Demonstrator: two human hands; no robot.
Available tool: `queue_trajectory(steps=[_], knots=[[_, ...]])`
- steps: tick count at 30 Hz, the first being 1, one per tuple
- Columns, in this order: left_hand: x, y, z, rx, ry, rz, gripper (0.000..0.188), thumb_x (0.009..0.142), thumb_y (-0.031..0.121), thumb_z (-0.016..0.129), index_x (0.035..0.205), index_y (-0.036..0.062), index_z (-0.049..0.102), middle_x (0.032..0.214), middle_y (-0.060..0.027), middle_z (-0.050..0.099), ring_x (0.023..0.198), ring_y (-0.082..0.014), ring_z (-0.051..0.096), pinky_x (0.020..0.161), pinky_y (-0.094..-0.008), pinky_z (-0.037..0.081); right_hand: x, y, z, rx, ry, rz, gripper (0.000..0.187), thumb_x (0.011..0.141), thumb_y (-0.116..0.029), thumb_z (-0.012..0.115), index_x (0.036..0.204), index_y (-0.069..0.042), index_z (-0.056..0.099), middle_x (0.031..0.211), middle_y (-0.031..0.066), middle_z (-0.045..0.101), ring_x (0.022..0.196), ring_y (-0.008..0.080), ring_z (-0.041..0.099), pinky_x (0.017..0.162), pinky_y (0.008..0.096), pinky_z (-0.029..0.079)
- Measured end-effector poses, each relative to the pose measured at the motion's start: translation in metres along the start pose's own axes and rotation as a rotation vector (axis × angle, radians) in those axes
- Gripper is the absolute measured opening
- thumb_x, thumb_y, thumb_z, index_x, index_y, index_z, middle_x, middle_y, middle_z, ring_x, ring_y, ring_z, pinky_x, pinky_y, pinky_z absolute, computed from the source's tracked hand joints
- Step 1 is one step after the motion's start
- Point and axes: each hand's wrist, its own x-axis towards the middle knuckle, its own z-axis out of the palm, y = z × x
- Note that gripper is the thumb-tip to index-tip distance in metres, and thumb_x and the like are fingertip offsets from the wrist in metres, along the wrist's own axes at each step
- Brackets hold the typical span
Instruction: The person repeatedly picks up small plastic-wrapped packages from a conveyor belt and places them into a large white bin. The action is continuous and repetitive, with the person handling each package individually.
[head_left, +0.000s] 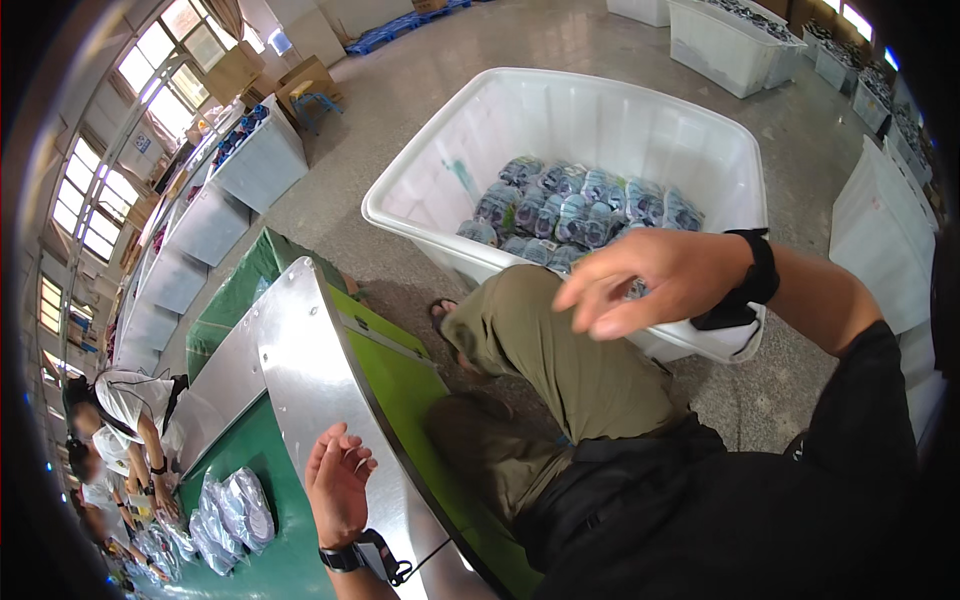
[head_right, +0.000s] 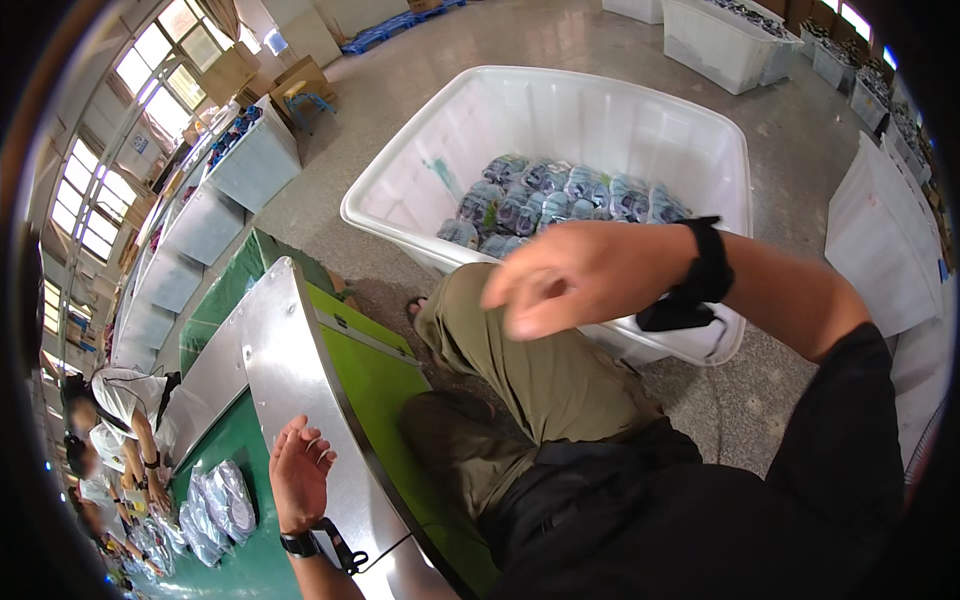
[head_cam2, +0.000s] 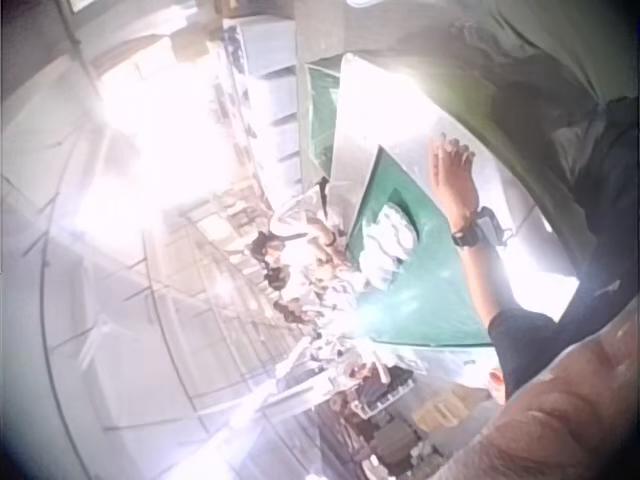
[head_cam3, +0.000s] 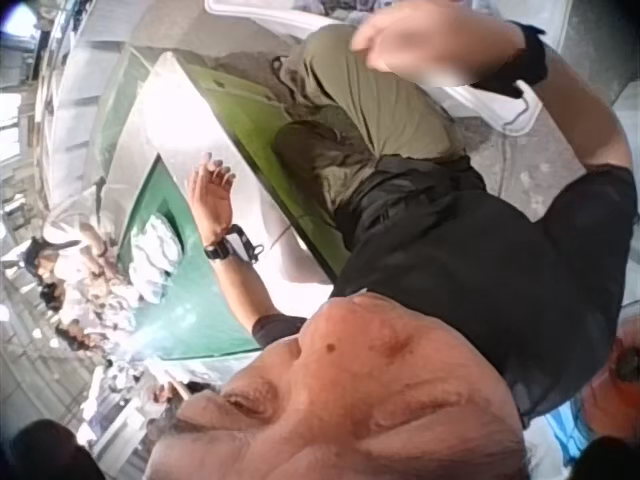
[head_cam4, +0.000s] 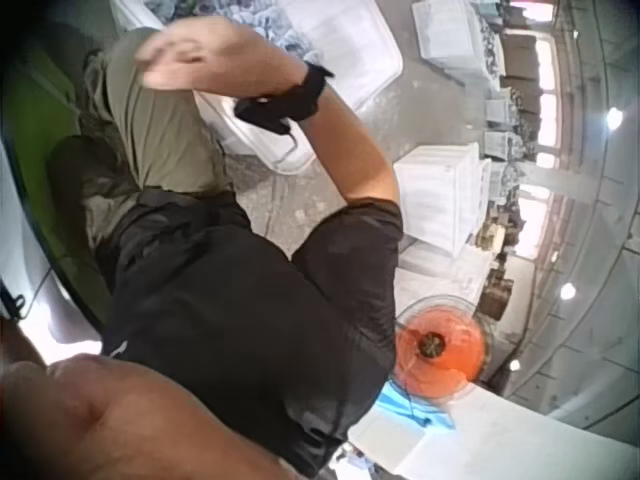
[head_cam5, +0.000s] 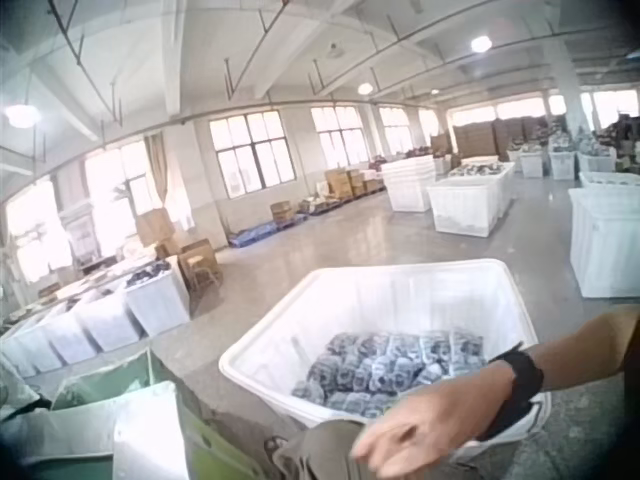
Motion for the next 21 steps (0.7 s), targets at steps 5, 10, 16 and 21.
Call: queue_trajectory(steps=[5,10,16,21], knots=[[-0.037,-0.002,0.001,0.047,0.163,-0.025,0.03,0.103,0.019,0.059,0.128,0.0031,0.06,0.1,-0.0051,0.067,0.089,-0.0179,0.065,0.08,-0.0344,0.054,0.096,-0.063,0.065,0.497,-0.475,-0.397,0.044,0.101,-0.019,0.067,0.134,0.007,0.054,0.111,0.0102,0.073,0.1,0.0129,0.068,0.088,0.029,0.054],[-0.071,0.005,-0.028,0.075,0.138,0.026,0.03,0.105,0.022,0.059,0.129,0.004,0.061,0.104,-0.0045,0.069,0.095,-0.0159,0.067,0.086,-0.0327,0.055,0.153,-0.092,0.154,0.703,-0.985,-0.109,0.048,0.102,-0.014,0.062,0.143,0.008,0.047,0.123,0.0151,0.068,0.113,0.017,0.064,0.097,0.0306,0.051],[-0.068,0.012,-0.105,0.312,0.462,0.076,0.035,0.101,0.025,0.064,0.129,0.0037,0.062,0.113,-0.0071,0.068,0.105,-0.0176,0.064,0.091,-0.0346,0.051,0.182,-0.049,0.172,0.768,-1.003,0.09,0.044,0.104,-0.014,0.056,0.142,0.008,0.049,0.123,0.0179,0.069,0.114,0.0242,0.068,0.1,0.0341,0.053],[-0.043,0.008,-0.21,0.672,0.913,0.164,0.046,0.092,0.026,0.071,0.13,0.0024,0.064,0.124,-0.015,0.069,0.114,-0.0278,0.063,0.098,-0.0388,0.048,0.216,-0.01,0.163,0.81,-0.889,0.156,0.043,0.105,-0.02,0.056,0.139,0.007,0.052,0.12,0.0174,0.07,0.11,0.0236,0.07,0.094,0.0343,0.056]])
